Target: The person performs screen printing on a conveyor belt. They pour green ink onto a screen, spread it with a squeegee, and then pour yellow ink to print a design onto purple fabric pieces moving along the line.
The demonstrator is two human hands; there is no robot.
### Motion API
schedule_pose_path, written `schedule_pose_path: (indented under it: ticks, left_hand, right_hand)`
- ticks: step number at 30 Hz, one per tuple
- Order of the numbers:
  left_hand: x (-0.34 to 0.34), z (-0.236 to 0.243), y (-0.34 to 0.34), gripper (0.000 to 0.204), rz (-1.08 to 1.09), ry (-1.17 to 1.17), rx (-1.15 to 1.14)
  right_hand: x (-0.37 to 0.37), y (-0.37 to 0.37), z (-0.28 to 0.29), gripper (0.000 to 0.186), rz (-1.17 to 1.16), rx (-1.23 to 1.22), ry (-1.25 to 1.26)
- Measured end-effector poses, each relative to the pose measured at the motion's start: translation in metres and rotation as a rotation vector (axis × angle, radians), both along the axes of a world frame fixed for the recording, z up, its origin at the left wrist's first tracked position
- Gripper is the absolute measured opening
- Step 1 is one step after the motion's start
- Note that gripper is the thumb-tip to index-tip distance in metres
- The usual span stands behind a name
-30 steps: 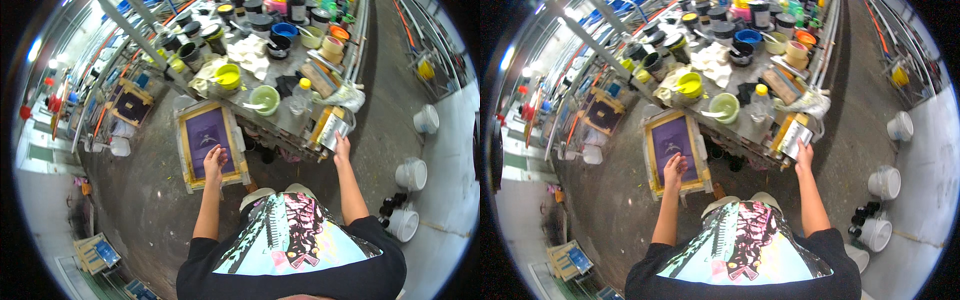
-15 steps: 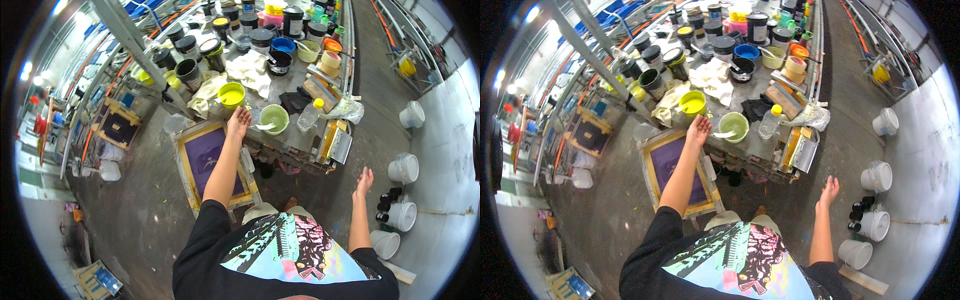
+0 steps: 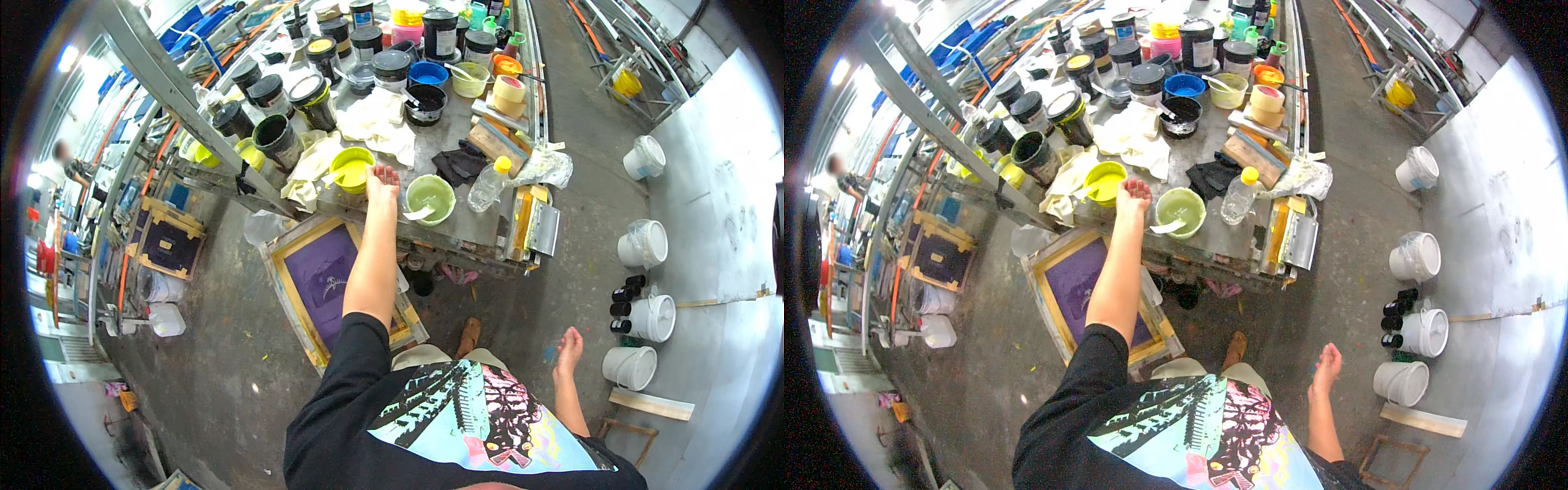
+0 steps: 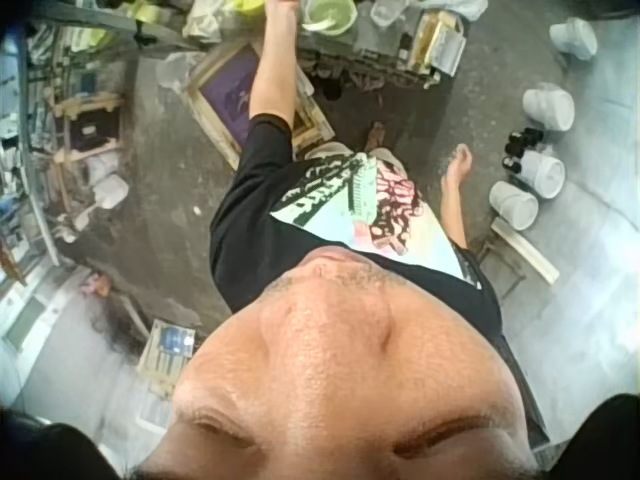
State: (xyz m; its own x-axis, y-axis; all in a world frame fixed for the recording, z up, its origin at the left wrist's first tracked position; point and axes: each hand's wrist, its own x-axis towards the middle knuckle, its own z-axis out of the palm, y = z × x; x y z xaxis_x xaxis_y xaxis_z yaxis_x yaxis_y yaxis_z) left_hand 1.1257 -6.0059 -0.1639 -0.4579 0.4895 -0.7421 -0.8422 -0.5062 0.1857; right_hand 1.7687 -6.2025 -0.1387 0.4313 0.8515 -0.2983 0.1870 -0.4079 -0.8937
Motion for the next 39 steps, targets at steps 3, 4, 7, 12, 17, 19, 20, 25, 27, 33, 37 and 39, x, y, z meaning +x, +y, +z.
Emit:
schedule_pose_path:
  ticks: [3,4,7,12,17,19,20,25,27,33,37,39]
  left_hand:
    - [-0.004,-0.007,-0.031,0.020,-0.028,0.071,-0.050]
    - [0.006,0.008,-0.043,0.021,-0.012,0.085,-0.140]
    - [0.004,0.013,-0.098,0.030,-0.012,0.232,-0.319]
    - [0.000,0.023,-0.132,0.044,-0.162,0.329,-0.376]
    - [-0.009,0.027,-0.150,0.032,-0.157,0.346,-0.302]
    - [-0.007,0.027,-0.165,0.019,-0.112,0.391,-0.254]
    - [-0.003,0.026,-0.174,0.017,-0.097,0.422,-0.233]
    - [0.036,0.037,-0.245,0.018,-0.124,0.693,-0.149]
    - [0.063,0.049,-0.264,0.029,-0.129,0.712,-0.065]
    - [0.146,0.092,-0.327,0.065,-0.228,0.691,0.015]
    - [0.193,0.076,-0.334,0.050,-0.235,0.622,0.029]
    - [0.209,0.063,-0.325,0.050,-0.225,0.580,-0.013]
  right_hand:
    - [-0.023,-0.003,0.013,0.032,0.174,0.015,-0.020]
    - [-0.033,-0.005,0.020,0.032,0.231,0.033,-0.042]
    - [-0.059,-0.006,0.037,0.027,0.431,0.035,-0.019]
    - [-0.123,0.017,0.061,0.023,0.743,0.096,0.011]
    - [-0.232,0.042,0.111,0.021,1.092,0.355,0.047]
    - [-0.278,0.047,0.146,0.020,1.273,0.418,0.050]
    - [-0.302,0.049,0.162,0.021,1.335,0.506,0.052]
    - [-0.404,0.074,0.202,0.034,1.456,0.772,-0.072]
    - [-0.439,0.097,0.192,0.050,1.446,0.879,-0.244]
    - [-0.487,0.100,0.190,0.043,1.863,0.519,-0.414]
    - [-0.457,0.096,0.176,0.028,2.159,1.115,-0.525]
    - [-0.416,0.090,0.188,0.019,2.156,1.116,-0.487]
